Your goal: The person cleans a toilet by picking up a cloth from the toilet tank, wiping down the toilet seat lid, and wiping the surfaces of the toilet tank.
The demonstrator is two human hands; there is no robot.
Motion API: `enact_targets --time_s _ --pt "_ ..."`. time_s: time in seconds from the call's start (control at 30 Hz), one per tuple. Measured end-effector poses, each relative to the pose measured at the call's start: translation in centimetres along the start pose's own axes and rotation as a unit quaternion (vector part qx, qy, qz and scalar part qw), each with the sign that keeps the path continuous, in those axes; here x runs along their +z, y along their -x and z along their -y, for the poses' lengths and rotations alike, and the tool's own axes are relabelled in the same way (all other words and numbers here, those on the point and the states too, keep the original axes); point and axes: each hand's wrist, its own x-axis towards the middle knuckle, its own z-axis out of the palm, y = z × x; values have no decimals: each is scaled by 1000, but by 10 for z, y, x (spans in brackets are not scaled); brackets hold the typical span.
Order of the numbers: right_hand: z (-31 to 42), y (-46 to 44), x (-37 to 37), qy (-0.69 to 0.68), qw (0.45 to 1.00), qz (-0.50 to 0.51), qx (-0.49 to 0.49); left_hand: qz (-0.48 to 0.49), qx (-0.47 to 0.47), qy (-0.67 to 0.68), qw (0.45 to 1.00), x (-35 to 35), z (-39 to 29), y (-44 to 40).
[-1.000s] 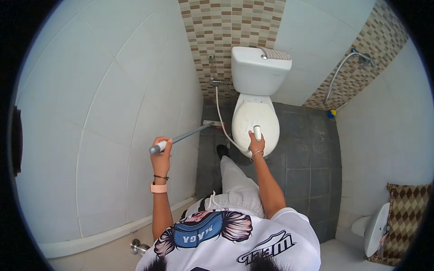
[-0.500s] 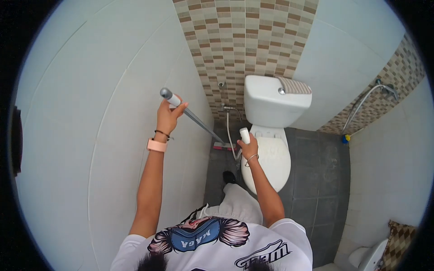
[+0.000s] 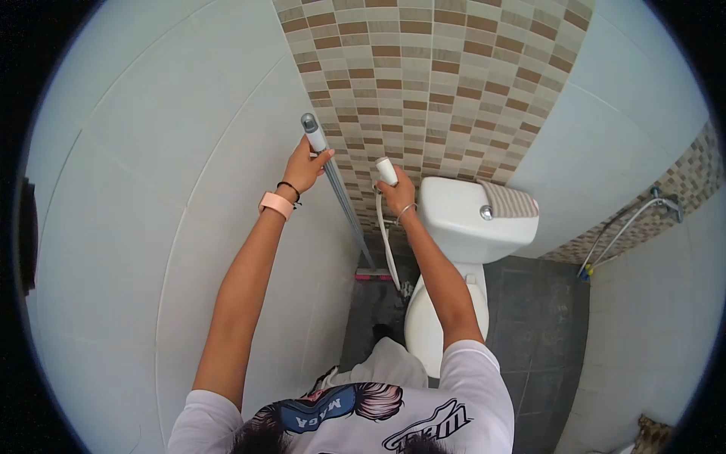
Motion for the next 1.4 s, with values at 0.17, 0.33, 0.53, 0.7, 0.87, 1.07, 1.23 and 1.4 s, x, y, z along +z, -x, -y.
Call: enact_targets --time_s 0.17,0.33,0.53,0.7,0.87,1.07,1.23,1.4 --pt "-43 -47 30 119 990 -29 -64 -12 11 -25 1000 2 20 -32" --pt "-70 -69 47 146 986 -53 -51 -7 0 -41 999 8 15 -39" --pt "-108 -83 63 148 984 -79 -62 -17 13 -81 996 11 15 -51" --pt "-158 -94 65 169 983 -63 -16 -11 -6 -94 995 11 11 -64" --pt "-178 -92 67 172 985 -29 9 -3 -8 -93 996 11 9 -75" --pt "-173 -92 78 218 975 -25 17 -10 10 -92 996 13 20 -83" --pt "-163 -96 77 288 957 -8 39 -4 0 -92 996 12 18 -83" --pt "-163 -104 75 319 944 22 79 -22 2 -83 996 14 21 -77"
